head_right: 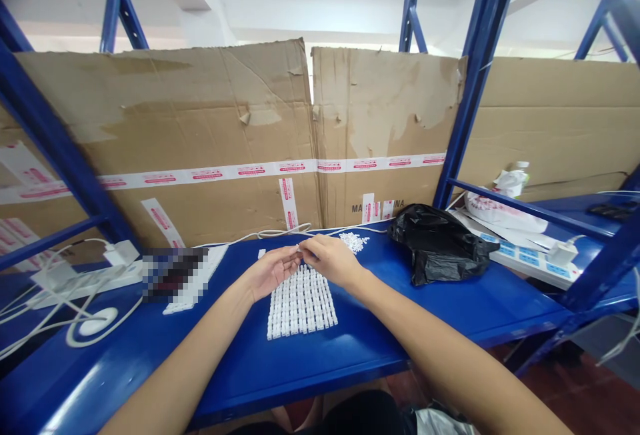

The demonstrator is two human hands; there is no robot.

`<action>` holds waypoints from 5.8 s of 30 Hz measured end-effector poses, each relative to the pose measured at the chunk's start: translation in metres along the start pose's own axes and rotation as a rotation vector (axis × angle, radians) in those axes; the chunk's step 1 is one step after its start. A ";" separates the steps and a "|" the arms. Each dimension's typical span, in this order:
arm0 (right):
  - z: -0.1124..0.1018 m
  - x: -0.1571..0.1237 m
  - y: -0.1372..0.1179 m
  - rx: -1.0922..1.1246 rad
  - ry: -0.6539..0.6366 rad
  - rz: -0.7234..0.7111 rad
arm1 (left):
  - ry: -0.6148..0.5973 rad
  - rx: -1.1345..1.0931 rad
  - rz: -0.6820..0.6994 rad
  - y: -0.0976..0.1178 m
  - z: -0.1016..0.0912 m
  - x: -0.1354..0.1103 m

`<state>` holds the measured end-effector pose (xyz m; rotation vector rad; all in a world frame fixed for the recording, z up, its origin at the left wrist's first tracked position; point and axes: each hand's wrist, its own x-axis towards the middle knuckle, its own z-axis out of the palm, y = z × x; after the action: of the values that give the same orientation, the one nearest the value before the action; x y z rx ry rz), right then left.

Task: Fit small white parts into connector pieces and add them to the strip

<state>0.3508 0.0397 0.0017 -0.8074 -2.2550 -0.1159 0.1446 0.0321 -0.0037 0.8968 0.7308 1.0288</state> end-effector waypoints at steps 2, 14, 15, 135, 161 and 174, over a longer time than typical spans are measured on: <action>0.001 0.002 -0.004 -0.012 0.012 0.032 | -0.001 -0.001 -0.007 0.003 0.001 0.000; -0.015 -0.005 0.051 -0.345 -0.036 0.396 | 0.068 0.418 0.231 0.005 0.000 -0.004; -0.015 -0.008 0.058 -0.352 -0.075 0.401 | 0.106 0.500 0.317 0.005 0.000 -0.003; 0.017 0.001 -0.010 0.507 0.228 0.333 | 0.259 0.564 0.559 -0.013 0.014 0.000; -0.004 -0.005 0.036 0.180 0.148 0.196 | 0.138 0.024 0.351 -0.007 0.006 0.006; 0.007 -0.003 0.009 0.435 0.195 0.089 | 0.078 0.076 0.316 -0.008 0.010 0.002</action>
<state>0.3533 0.0478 -0.0065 -0.6284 -1.9561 0.3146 0.1570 0.0298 -0.0063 1.0652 0.7108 1.3286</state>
